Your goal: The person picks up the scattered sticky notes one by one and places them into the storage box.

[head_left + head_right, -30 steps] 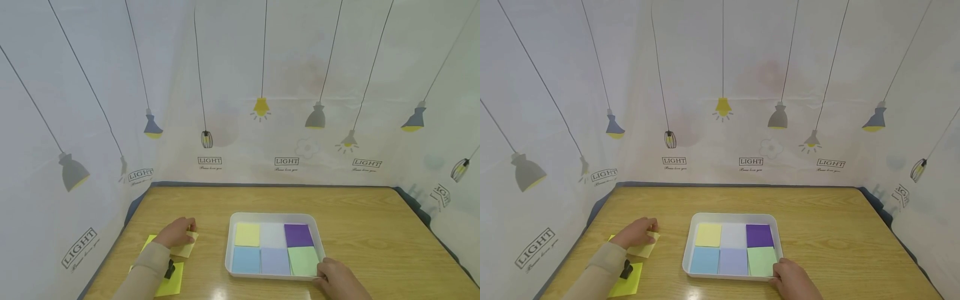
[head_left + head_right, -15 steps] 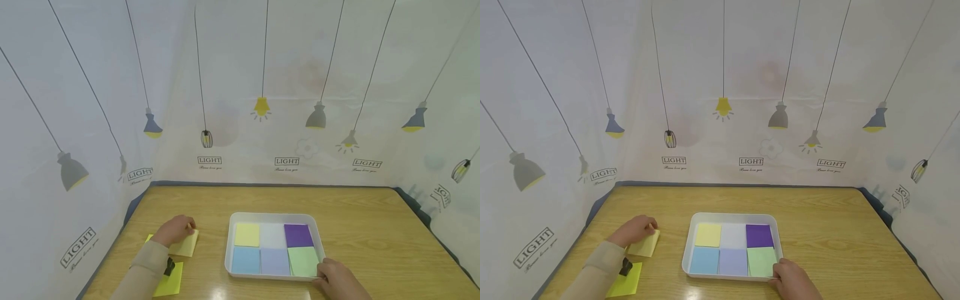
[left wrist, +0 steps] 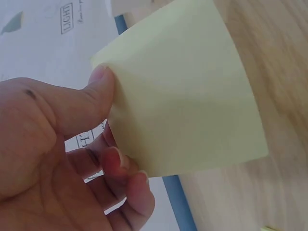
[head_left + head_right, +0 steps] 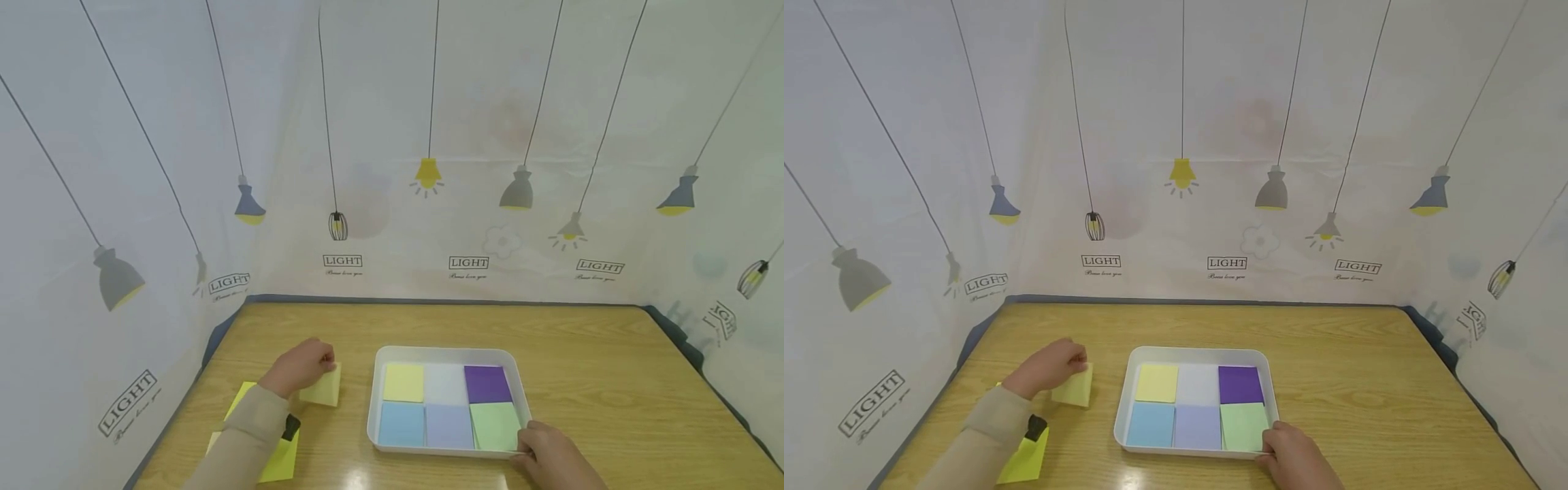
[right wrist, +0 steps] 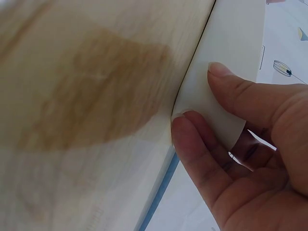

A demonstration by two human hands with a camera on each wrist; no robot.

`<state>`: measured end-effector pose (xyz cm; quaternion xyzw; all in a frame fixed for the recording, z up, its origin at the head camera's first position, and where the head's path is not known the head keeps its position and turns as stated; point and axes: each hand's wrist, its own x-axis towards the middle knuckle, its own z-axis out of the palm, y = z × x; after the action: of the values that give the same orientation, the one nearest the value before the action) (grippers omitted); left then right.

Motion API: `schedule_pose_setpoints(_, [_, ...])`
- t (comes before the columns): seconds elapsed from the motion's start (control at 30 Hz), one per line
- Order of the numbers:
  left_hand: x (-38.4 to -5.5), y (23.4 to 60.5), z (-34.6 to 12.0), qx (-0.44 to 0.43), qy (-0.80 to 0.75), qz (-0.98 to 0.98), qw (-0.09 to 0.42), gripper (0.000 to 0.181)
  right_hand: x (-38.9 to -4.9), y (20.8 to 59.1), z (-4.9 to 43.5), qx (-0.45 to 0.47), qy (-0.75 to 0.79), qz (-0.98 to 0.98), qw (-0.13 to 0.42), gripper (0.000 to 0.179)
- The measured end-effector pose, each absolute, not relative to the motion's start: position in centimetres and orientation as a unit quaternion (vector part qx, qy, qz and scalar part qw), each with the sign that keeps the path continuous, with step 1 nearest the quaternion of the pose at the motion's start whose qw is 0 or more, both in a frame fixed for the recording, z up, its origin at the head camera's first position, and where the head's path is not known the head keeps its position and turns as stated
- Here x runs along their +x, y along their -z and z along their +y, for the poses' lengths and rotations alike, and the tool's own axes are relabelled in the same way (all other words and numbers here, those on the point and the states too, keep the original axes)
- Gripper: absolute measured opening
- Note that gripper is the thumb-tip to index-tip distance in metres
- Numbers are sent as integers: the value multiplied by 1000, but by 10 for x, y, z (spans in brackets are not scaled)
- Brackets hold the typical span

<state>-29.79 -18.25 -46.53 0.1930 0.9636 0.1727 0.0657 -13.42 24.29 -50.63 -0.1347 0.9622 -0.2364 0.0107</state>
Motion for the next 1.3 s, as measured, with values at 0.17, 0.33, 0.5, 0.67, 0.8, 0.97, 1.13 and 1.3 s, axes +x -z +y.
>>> schedule_pose_setpoints(0.17, [-296,456,-169,197,-177,962,63,11,-133,507,243,-137,234,962,2,30])
schedule_pose_setpoints(0.33, [-292,447,-155,207,-175,961,53,10,-133,507,242,-136,235,963,-4,30])
schedule_pose_setpoints(0.5, [-289,439,-144,216,-177,959,41,7,-132,507,242,-139,233,963,-13,31])
schedule_pose_setpoints(0.67, [-287,433,-133,240,-165,956,38,7,-132,506,242,-132,235,963,-4,30])
schedule_pose_setpoints(0.8, [-287,431,-125,254,-165,952,44,8,-132,506,242,-133,234,963,-4,30])
schedule_pose_setpoints(0.97, [-286,429,-116,266,-168,948,48,8,-131,505,241,-138,234,962,-16,31])
schedule_pose_setpoints(1.13, [-289,432,-108,270,-157,949,48,8,-131,505,242,-135,233,963,-10,30])
schedule_pose_setpoints(1.3, [-290,434,-101,270,-149,950,47,11,-131,507,242,-135,232,963,-9,29])
